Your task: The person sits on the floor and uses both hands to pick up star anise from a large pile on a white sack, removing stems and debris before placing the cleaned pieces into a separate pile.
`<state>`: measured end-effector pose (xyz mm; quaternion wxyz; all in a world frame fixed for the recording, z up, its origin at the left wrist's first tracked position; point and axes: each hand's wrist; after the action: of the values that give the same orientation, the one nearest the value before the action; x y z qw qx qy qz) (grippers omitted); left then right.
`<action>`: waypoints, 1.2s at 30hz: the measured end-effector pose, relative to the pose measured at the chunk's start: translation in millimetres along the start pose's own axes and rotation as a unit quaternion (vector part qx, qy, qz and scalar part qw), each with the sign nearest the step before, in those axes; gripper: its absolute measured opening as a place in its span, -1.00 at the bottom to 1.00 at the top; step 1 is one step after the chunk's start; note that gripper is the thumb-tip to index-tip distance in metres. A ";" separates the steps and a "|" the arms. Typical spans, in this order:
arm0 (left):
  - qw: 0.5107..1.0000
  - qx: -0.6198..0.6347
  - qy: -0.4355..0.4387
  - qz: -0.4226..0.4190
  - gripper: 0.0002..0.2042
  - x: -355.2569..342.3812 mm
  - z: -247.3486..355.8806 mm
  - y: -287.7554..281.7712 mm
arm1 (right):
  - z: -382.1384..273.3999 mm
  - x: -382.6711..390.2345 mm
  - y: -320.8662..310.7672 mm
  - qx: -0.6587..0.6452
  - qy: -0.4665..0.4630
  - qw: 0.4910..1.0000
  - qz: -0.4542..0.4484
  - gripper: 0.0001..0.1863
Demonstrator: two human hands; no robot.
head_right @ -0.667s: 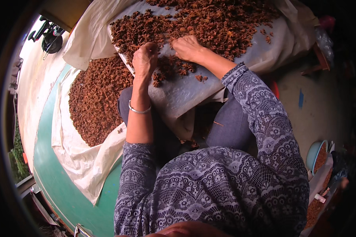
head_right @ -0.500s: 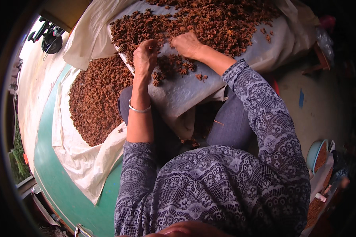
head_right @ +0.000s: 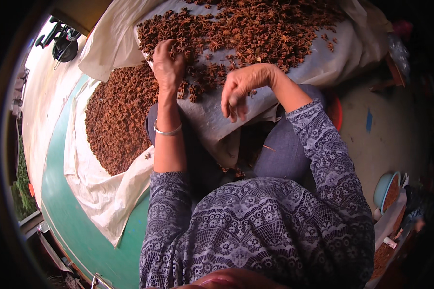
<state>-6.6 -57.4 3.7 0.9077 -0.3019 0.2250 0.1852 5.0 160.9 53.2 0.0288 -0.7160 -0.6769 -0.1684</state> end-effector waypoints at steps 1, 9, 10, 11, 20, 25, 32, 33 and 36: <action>0.986 -0.135 0.094 0.040 -0.75 5.3 1.9 2.2 | -6.6 3.2 5.2 0.018 0.108 0.994 0.007 -0.69; 0.906 -0.310 0.167 -0.237 -0.91 29.7 11.8 32.8 | 65.4 -50.2 -44.1 0.613 -0.039 0.619 0.489 -0.79; 0.899 -0.317 0.132 -0.271 -0.90 26.1 20.7 33.9 | 68.6 -52.7 -46.7 0.629 -0.023 0.605 0.488 -0.80; 0.889 -0.323 0.100 -0.309 -0.89 22.2 26.1 34.8 | 71.6 -53.8 -49.6 0.642 -0.003 0.591 0.489 -0.81; 0.962 -0.195 0.097 -0.166 -0.89 7.1 10.2 30.4 | 50.0 -69.4 -56.2 0.390 -0.090 0.683 0.611 -0.86; 0.975 0.014 -0.057 -0.212 -0.76 1.6 9.2 12.7 | 20.8 -79.6 -33.9 0.328 -0.119 0.689 0.635 -0.85; 0.858 0.383 -0.252 -0.231 -0.82 -3.9 10.6 2.5 | 14.5 -65.6 -38.7 0.010 -0.197 0.804 0.561 -0.79; 0.832 0.431 -0.271 -0.223 -0.81 -2.5 11.8 0.5 | 6.3 -64.7 -34.5 0.056 -0.182 0.807 0.560 -0.83; 0.946 0.219 -0.126 -0.203 -0.77 5.1 25.9 -0.8 | 7.8 -64.7 -41.9 0.066 -0.169 0.796 0.577 -0.85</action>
<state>5.7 -40.6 20.0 0.9907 -0.1094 0.0778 -0.0206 -36.2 104.4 20.0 0.0528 -0.9873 -0.1417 0.0479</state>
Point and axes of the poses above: each hand's wrist, its own x-axis away from the middle knuckle, its own y-axis out of the palm, z = x × y, and after that the axes turned 2 degrees about -z, right-handed
